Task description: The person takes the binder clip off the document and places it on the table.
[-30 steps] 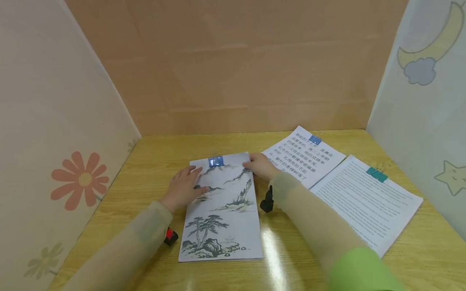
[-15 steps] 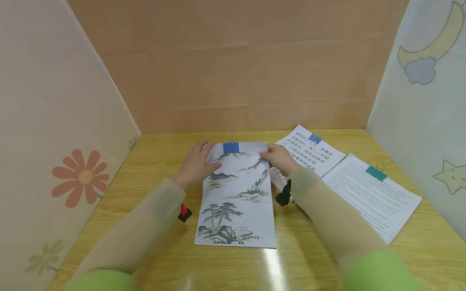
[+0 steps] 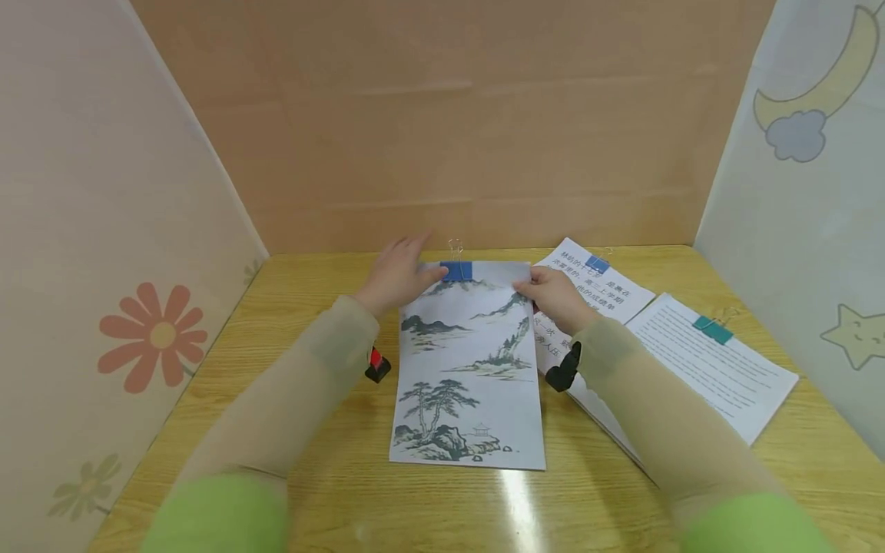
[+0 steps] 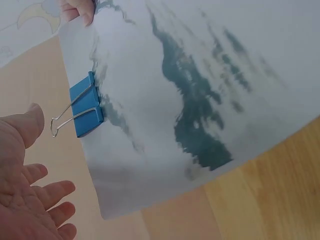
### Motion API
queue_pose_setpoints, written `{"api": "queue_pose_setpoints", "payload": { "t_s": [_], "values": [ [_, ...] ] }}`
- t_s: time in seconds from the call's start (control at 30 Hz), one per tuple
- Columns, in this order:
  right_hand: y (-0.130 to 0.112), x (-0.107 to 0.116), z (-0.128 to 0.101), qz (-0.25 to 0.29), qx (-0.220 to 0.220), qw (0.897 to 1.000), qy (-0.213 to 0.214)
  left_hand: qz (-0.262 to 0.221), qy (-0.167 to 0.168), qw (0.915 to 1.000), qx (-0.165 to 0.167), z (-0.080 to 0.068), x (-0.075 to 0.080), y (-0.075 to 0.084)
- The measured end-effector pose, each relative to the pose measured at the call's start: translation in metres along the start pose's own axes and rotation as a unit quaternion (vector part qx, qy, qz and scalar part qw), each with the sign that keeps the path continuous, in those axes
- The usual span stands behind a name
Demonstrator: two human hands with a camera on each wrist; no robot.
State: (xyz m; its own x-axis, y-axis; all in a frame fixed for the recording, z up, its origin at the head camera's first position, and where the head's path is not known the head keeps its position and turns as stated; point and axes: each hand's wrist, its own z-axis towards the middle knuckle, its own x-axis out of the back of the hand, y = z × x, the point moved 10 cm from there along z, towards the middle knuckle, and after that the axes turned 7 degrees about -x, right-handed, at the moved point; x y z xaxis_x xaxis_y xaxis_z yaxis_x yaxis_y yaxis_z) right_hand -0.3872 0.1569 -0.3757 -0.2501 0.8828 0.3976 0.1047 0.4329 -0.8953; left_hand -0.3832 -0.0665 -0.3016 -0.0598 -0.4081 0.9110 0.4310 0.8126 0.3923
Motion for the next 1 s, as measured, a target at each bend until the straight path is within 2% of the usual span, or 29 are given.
{"api": "queue_pose_setpoints", "payload": {
  "t_s": [0.2,0.47,0.73,1.0],
  "values": [
    [-0.005,0.003,-0.008,0.004,0.007,1.0,0.004,-0.039,-0.026,0.9988,0.012,0.015,0.002,0.009],
    [-0.005,0.002,-0.016,0.022,0.014,1.0,-0.006,-0.097,-0.072,0.9923,0.024,0.024,-0.003,0.019],
    [-0.01,0.003,-0.026,0.042,0.035,0.998,-0.023,-0.226,-0.09,0.9689,0.046,0.025,-0.003,0.023],
    [-0.014,0.004,-0.032,0.029,0.045,0.998,-0.015,-0.255,-0.125,0.9549,0.086,0.016,-0.007,0.02]
  ]
}}
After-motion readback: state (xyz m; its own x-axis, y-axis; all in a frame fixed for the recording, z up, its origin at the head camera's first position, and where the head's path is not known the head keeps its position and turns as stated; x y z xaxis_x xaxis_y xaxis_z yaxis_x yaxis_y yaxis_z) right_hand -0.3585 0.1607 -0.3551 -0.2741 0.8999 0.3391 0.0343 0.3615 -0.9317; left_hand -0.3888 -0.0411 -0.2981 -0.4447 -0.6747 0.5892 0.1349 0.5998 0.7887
